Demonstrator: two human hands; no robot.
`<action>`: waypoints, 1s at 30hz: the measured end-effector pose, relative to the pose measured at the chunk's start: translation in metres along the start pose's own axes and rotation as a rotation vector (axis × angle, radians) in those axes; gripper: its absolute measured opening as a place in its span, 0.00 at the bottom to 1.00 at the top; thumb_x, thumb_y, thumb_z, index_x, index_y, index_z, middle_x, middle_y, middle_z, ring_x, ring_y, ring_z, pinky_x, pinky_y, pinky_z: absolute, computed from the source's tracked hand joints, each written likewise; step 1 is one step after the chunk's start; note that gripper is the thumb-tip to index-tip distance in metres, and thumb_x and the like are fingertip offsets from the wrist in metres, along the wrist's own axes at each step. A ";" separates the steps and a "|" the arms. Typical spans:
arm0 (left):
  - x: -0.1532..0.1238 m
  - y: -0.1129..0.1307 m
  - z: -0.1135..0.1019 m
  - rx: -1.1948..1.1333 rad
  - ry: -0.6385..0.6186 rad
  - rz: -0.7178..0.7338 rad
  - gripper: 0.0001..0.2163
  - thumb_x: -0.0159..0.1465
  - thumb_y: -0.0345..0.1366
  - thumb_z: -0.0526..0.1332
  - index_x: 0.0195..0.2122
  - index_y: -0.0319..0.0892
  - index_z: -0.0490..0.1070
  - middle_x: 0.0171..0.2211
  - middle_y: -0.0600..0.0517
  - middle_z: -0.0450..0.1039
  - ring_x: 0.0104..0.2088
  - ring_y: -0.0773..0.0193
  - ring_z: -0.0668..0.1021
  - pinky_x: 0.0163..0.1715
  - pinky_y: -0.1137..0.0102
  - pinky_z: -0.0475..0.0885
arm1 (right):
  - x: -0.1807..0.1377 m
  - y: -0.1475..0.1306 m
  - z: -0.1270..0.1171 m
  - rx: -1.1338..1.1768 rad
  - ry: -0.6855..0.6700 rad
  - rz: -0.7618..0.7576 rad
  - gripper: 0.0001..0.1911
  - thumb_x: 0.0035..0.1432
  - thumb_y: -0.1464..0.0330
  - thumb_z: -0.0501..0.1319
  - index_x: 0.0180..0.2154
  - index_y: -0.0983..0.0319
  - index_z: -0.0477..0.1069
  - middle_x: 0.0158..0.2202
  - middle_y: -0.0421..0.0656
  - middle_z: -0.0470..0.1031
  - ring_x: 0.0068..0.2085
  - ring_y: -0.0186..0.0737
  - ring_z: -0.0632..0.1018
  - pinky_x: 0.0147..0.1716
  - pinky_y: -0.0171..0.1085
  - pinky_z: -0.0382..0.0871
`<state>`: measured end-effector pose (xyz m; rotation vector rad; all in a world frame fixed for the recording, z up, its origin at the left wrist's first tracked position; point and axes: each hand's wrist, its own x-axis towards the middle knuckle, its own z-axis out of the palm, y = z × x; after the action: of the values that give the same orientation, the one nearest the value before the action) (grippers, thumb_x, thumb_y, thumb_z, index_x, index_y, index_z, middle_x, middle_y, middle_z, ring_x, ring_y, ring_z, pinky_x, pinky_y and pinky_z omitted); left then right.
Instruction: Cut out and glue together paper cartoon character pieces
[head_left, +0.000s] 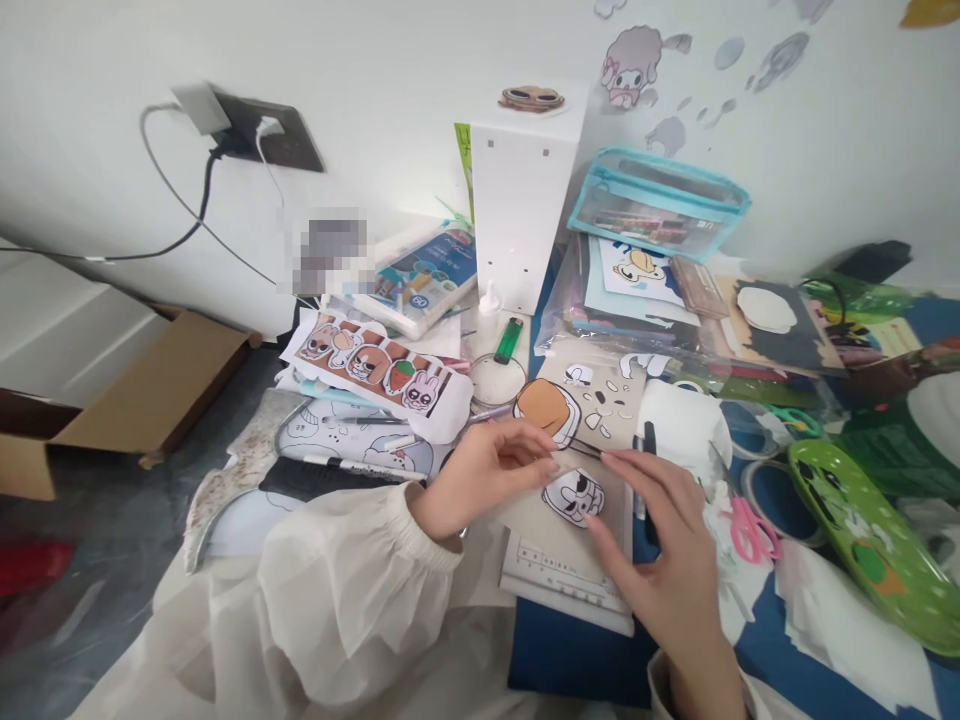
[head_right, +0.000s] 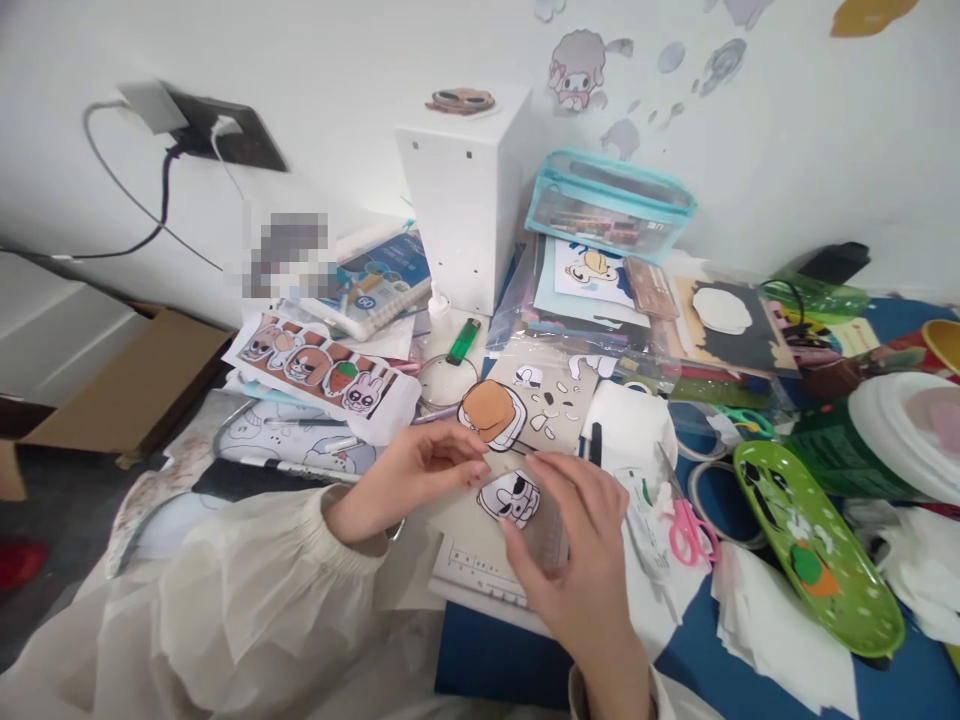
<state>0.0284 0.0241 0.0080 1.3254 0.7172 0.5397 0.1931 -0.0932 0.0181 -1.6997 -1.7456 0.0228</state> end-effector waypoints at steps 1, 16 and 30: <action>0.000 -0.001 0.000 0.012 0.014 0.005 0.10 0.58 0.39 0.65 0.36 0.39 0.71 0.28 0.50 0.76 0.29 0.64 0.79 0.34 0.67 0.76 | -0.003 0.005 -0.002 0.007 -0.018 0.036 0.19 0.58 0.65 0.60 0.51 0.58 0.65 0.47 0.49 0.70 0.49 0.51 0.71 0.48 0.50 0.63; 0.001 0.002 -0.002 0.263 0.073 0.104 0.05 0.61 0.33 0.60 0.37 0.39 0.71 0.33 0.51 0.75 0.28 0.68 0.75 0.29 0.71 0.72 | -0.020 0.013 0.010 -0.194 -0.183 0.069 0.21 0.53 0.60 0.63 0.48 0.58 0.67 0.47 0.50 0.66 0.47 0.54 0.67 0.42 0.50 0.59; -0.012 0.010 0.007 0.391 -0.129 0.113 0.16 0.59 0.35 0.62 0.48 0.41 0.65 0.40 0.49 0.74 0.36 0.63 0.75 0.39 0.67 0.71 | -0.012 -0.005 0.003 -0.141 -0.078 -0.080 0.18 0.53 0.67 0.63 0.46 0.60 0.66 0.47 0.50 0.71 0.50 0.53 0.69 0.47 0.51 0.55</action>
<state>0.0262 0.0123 0.0206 1.7573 0.6646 0.4110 0.1858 -0.1037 0.0127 -1.7479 -1.9109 -0.0730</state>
